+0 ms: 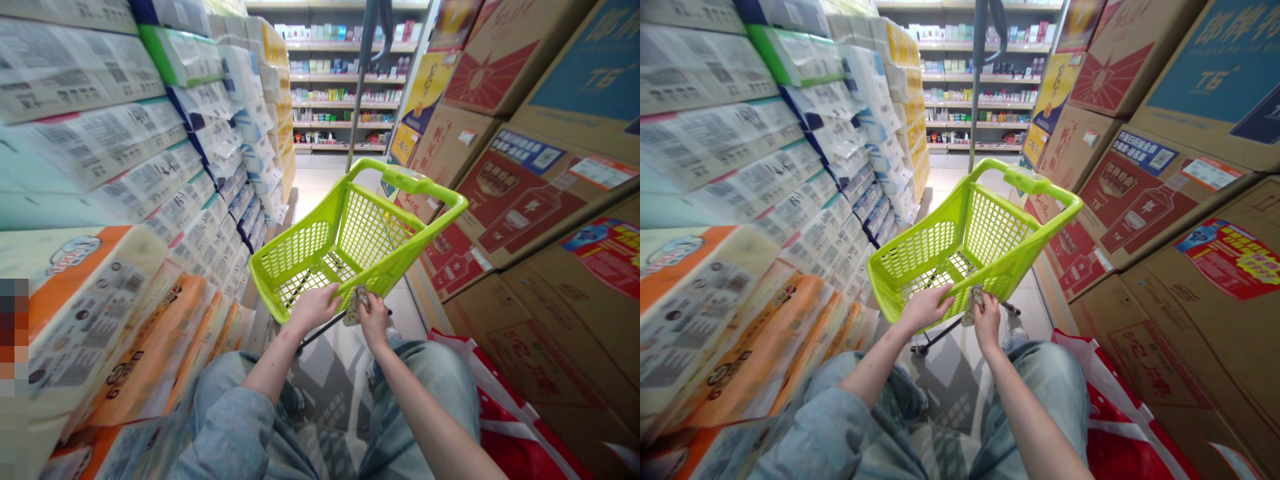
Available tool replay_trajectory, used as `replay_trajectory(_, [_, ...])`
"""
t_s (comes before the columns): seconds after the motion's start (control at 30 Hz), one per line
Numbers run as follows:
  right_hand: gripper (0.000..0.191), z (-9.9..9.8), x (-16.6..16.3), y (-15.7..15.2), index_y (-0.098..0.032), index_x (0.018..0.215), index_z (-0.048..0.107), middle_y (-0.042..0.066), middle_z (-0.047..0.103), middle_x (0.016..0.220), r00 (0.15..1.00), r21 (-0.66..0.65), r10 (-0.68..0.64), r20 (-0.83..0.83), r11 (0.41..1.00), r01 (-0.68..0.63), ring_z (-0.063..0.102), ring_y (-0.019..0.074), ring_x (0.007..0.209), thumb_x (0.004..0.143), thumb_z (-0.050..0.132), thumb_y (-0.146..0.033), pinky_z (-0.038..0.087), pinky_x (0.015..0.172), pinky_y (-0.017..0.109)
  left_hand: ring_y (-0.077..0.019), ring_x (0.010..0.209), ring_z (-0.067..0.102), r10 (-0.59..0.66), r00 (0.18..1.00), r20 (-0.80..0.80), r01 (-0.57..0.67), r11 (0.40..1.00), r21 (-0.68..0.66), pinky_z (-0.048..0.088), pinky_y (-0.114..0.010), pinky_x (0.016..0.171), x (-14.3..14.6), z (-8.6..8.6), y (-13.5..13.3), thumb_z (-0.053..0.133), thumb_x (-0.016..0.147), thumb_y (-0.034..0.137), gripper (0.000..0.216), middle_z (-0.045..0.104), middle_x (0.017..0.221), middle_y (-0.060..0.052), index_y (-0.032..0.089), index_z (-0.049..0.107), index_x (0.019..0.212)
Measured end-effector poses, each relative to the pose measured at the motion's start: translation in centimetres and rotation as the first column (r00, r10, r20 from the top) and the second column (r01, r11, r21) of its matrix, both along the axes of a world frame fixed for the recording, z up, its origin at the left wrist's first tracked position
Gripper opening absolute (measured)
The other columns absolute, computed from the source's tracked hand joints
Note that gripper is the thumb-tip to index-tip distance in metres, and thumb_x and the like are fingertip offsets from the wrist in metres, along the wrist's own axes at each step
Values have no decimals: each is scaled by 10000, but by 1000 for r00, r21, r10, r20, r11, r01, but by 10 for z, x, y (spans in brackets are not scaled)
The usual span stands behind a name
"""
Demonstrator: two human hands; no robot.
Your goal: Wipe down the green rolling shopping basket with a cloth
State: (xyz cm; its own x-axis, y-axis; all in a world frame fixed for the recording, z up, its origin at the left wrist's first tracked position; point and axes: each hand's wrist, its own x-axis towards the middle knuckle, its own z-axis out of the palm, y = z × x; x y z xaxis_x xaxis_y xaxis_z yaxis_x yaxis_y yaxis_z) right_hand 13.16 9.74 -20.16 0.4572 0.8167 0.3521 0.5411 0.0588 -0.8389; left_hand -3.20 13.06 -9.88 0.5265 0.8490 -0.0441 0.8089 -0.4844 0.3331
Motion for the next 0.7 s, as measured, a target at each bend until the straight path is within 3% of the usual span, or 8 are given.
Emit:
replay_trajectory(0.07, [259, -1, 14, -3, -186, 895, 654, 62, 637, 882, 999, -34, 24, -42, 999, -26, 561, 200, 843, 727, 479, -278, 433, 773, 307, -213, 934, 625, -2, 1000, 3, 2, 1000, 16, 440, -285, 782, -2, -2, 0, 359, 901, 416, 342, 671, 1023, -33, 303, 478, 1201])
replay_trajectory(0.2, [330, -2, 45, 5, -136, 882, 660, 66, 651, 772, 944, -123, -269, -189, 961, 249, 559, 199, 705, 713, 505, -374, 433, 666, 295, -219, 909, 631, -10, 1000, -12, 11, 999, 33, 445, -287, 749, -3, -3, -1, 346, 902, 415, 339, 676, 999, -32, 303, 487, 1189])
replay_trajectory(0.27, [380, -2, 49, 13, -123, 923, 659, 90, 657, 806, 929, -113, -321, -186, 946, 304, 565, 214, 725, 717, 505, -404, 433, 678, 308, -223, 894, 635, -13, 1000, -18, 14, 999, 40, 447, -288, 727, -2, -3, -2, 344, 901, 416, 330, 678, 987, -30, 303, 492, 1173])
replay_trajectory(0.4, [409, -2, 34, 27, -122, 974, 651, 120, 656, 884, 978, -72, -176, -108, 983, 169, 571, 234, 795, 746, 492, -422, 434, 730, 328, -219, 910, 632, -12, 1000, -11, 12, 999, 44, 444, -286, 740, 1, -2, -3, 358, 897, 396, 323, 675, 1007, -31, 300, 491, 1175])
replay_trajectory(0.5, [417, -2, 29, 28, -117, 1012, 638, 136, 653, 921, 983, -69, -175, -52, 983, 171, 567, 237, 810, 758, 486, -411, 434, 729, 328, -215, 927, 627, -11, 1000, -5, 11, 999, 37, 441, -284, 762, 2, -2, -4, 367, 896, 391, 332, 672, 1027, -34, 299, 485, 1192])
replay_trajectory(0.7, [272, 14, 47, 15, -149, 820, 666, 97, 635, 798, 986, -143, -60, 158, 986, 83, 559, 212, 747, 743, 495, -346, 418, 712, 307, -218, 920, 632, -8, 1000, -2, 9, 999, 50, 443, -282, 733, -3, -3, -2, 372, 891, 375, 328, 676, 1030, -25, 310, 486, 1192])
